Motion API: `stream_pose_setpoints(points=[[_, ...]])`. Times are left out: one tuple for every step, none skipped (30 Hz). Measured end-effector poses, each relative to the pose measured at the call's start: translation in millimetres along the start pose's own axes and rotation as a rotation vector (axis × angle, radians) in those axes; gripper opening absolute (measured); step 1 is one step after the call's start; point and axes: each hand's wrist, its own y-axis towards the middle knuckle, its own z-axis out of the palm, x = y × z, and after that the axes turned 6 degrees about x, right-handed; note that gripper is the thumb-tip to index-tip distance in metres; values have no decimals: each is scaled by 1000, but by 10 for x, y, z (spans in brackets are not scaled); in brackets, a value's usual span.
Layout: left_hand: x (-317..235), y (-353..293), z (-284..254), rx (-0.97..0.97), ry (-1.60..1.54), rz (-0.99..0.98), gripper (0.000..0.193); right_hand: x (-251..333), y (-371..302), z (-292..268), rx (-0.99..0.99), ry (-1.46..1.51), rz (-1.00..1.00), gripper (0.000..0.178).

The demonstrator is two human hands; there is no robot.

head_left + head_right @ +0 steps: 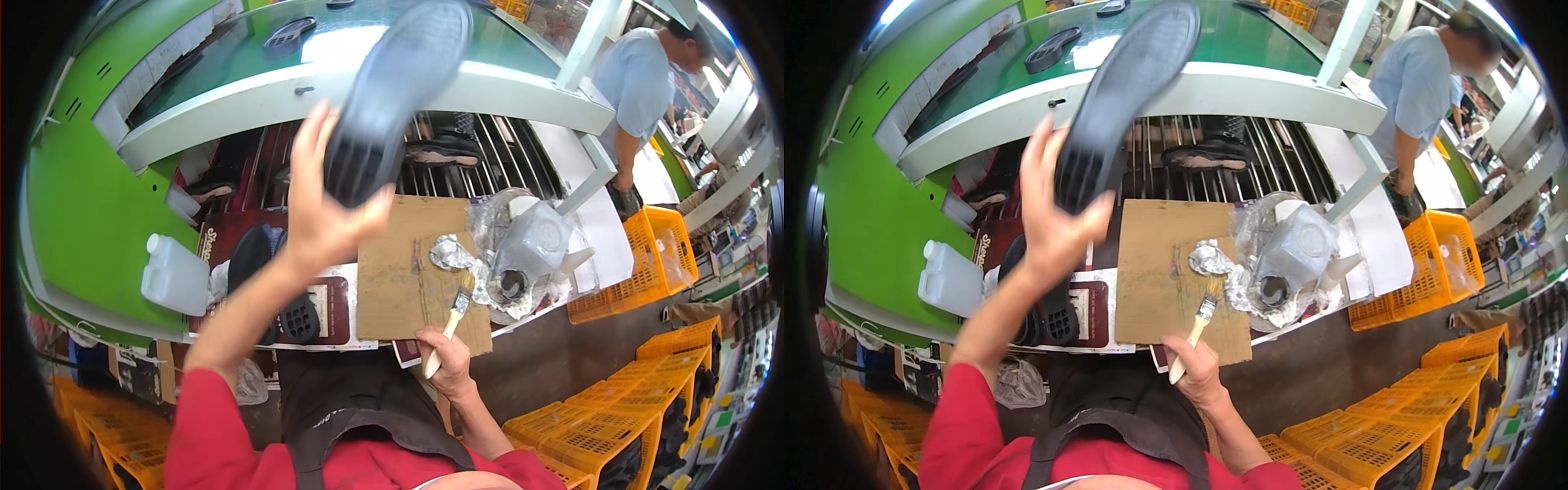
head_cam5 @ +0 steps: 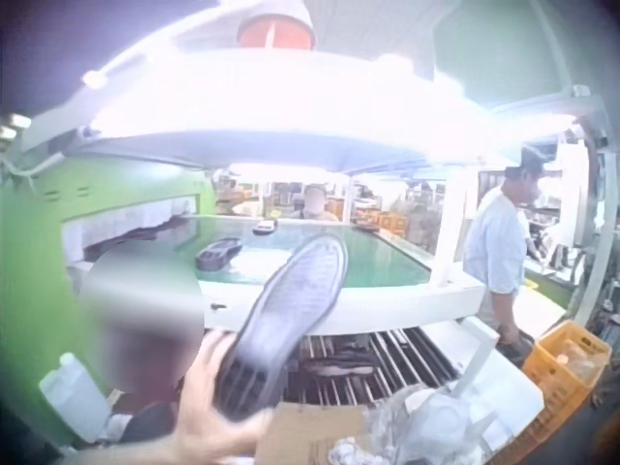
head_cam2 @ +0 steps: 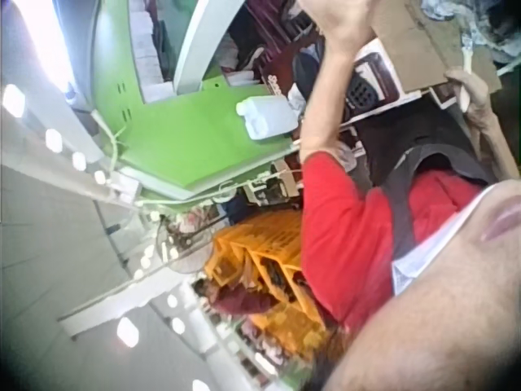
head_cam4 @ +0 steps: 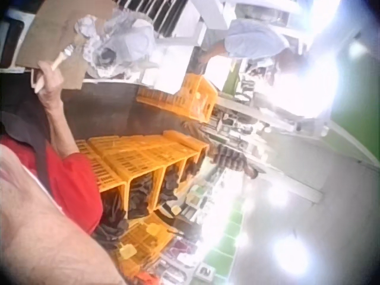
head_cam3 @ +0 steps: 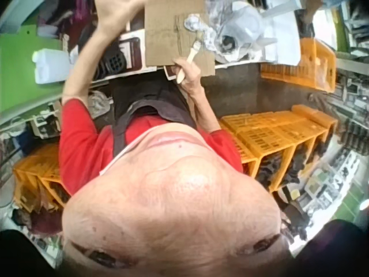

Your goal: The person applies adhesive onto shoe soles using a brush and places the coated shoe soles onto a conveyor belt.

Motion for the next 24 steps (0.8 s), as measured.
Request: stream_pose_setpoints(points=[[-27, 400, 27, -3, 375, 51, 75, 12, -24, -7, -19, 0, 22, 29], [58, 844, 85, -17, 340, 80, 67, 33, -17, 2, -31, 2, 17, 28], [157, 1237, 184, -4, 272, -1, 80, 64, -19, 4, -29, 1, 8, 28], [267, 1616, 282, 21, 174, -21, 89, 87, -36, -3, -5, 23, 15, 28], [-77, 1769, 364, 18, 391, -105, 121, 76, -61, -36, 6, 35, 42, 27], [-8, 1878, 408, 17, 394, -126, 120, 88, -52, -37, 7, 34, 37, 27], [105, 1826, 480, 23, 392, -127, 120, 98, -47, -19, -10, 43, 31, 27], [246, 1734, 565, 57, 290, -104, 105, 103, -48, -7, -26, 54, 25, 26], [410, 1631, 656, 96, 185, -82, 91, 95, -53, 18, -33, 56, 34, 26], [551, 1403, 650, 105, 367, 71, 84, 80, -52, 41, -44, 56, 35, 28], [564, 1118, 615, 148, 368, 167, 75, 61, -69, 45, -53, 57, 38, 29], [533, 862, 587, 218, 342, 202, 66, 34, -100, 35, -56, 57, 56, 29], [490, 613, 500, 253, 361, 213, 61, 22, -113, 27, -19, 79, 65, 29], [497, 369, 393, 319, 365, 194, 59, 5, -122, 23, 23, 103, 73, 30], [489, 122, 281, 351, 362, 127, 58, -1, -115, 8, 39, 113, 79, 30], [478, -104, 171, 374, 341, 16, 58, -3, -104, -2, 42, 81, 72, 28], [498, -320, 37, 372, 358, -47, 55, 5, -84, 2, 51, 55, 59, 27], [511, -540, -109, 370, 363, -171, 53, -3, -57, 24, 53, 46, 49, 27], [529, -732, -237, 370, 357, -298, 50, -15, -36, 35, 79, 60, 60, 27], [543, -858, -354, 331, 381, -336, 48, -44, 5, 36, 82, 37, 37, 27], [521, -1035, -479, 294, 404, -383, 45, -35, 7, 50, 90, 18, 20, 28], [506, -1188, -596, 274, 441, -417, 44, -24, 27, 63, 75, 21, 11, 27], [514, -1350, -723, 269, 527, -388, 45, 26, 61, 64, 61, 24, 8, 27], [470, -1497, -818, 274, 620, -413, 46, 43, 73, 73, 54, 25, -2, 28]])
